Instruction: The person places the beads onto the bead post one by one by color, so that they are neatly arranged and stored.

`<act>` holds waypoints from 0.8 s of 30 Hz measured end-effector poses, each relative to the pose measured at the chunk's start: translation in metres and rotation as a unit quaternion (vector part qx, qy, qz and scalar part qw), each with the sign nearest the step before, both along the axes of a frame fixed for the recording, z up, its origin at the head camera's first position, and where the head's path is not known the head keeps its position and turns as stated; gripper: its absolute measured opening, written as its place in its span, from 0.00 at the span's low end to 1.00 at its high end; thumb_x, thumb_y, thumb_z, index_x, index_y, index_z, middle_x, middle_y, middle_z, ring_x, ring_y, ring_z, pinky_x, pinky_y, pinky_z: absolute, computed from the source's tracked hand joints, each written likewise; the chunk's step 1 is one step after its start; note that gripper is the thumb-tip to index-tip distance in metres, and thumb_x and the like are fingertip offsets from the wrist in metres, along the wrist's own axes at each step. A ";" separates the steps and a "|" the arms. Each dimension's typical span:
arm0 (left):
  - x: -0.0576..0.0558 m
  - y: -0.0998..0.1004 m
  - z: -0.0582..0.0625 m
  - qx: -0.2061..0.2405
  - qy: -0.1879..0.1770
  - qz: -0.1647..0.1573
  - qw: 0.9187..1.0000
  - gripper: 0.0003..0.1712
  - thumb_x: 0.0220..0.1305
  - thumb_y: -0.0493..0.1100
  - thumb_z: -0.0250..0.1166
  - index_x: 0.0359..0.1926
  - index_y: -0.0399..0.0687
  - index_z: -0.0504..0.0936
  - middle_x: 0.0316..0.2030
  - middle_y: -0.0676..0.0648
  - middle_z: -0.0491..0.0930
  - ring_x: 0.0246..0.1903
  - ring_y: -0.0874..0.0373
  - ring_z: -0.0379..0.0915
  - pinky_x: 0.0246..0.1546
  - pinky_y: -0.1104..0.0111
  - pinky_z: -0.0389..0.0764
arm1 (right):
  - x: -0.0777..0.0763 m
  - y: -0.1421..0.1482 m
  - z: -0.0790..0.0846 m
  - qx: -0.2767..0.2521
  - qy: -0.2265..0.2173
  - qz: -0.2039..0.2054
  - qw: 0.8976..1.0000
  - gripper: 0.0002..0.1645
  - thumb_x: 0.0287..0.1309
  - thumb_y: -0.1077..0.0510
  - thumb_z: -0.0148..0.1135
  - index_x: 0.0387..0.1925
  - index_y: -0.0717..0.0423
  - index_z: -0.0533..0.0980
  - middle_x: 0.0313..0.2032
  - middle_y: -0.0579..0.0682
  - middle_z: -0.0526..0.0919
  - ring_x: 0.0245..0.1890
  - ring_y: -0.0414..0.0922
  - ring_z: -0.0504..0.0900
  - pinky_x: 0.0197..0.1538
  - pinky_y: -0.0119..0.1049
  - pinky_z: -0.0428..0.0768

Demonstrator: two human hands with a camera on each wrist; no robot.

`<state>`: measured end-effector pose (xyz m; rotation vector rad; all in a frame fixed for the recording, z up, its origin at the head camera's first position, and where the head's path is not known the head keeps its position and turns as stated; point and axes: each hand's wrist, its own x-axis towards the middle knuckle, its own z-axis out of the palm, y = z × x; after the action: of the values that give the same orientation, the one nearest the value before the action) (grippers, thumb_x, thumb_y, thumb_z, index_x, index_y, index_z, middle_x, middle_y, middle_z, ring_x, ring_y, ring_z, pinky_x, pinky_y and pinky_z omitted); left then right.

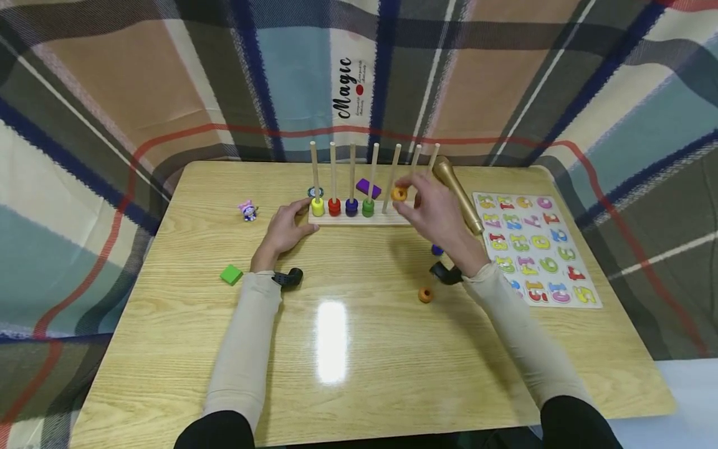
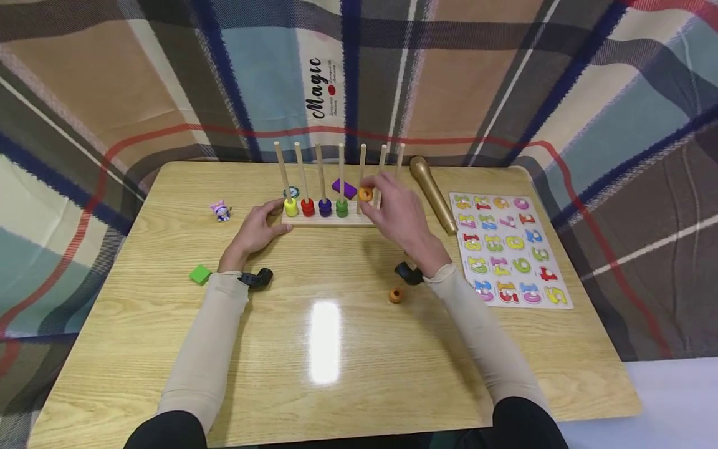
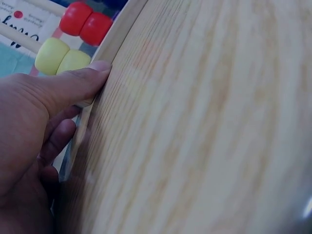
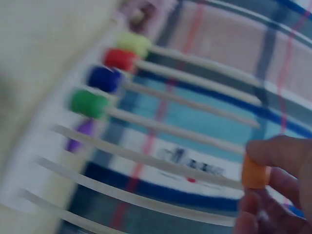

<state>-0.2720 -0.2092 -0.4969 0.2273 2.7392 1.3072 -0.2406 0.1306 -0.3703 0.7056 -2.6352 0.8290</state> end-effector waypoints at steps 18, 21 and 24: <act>0.001 0.000 0.000 -0.004 0.006 -0.003 1.000 0.43 0.73 0.45 0.71 0.83 0.48 0.64 0.71 0.32 0.73 0.70 0.35 0.64 0.74 0.40 0.60 | -0.045 -0.016 0.050 0.011 0.020 -0.065 0.998 0.21 0.73 0.55 0.66 0.63 0.57 0.84 0.54 0.58 0.85 0.36 0.53 0.82 0.37 0.42 0.75; 0.001 0.000 0.001 -0.006 0.008 -0.004 1.000 0.43 0.73 0.45 0.71 0.83 0.47 0.64 0.71 0.32 0.73 0.70 0.35 0.64 0.74 0.40 0.60 | -0.046 -0.016 0.051 0.026 -0.004 -0.064 0.998 0.23 0.73 0.54 0.67 0.64 0.57 0.83 0.55 0.58 0.87 0.34 0.52 0.81 0.34 0.41 0.75; 0.002 0.000 0.001 -0.004 0.008 -0.003 1.000 0.43 0.73 0.44 0.71 0.83 0.47 0.64 0.71 0.32 0.73 0.70 0.35 0.64 0.74 0.40 0.60 | -0.045 -0.015 0.051 0.036 -0.024 -0.061 0.997 0.26 0.73 0.52 0.67 0.67 0.57 0.81 0.51 0.58 0.89 0.31 0.51 0.80 0.31 0.41 0.73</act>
<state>-0.2704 -0.2089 -0.4962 0.2469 2.7543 1.2972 -0.2857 0.1154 -0.3193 0.5434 -2.7312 0.7287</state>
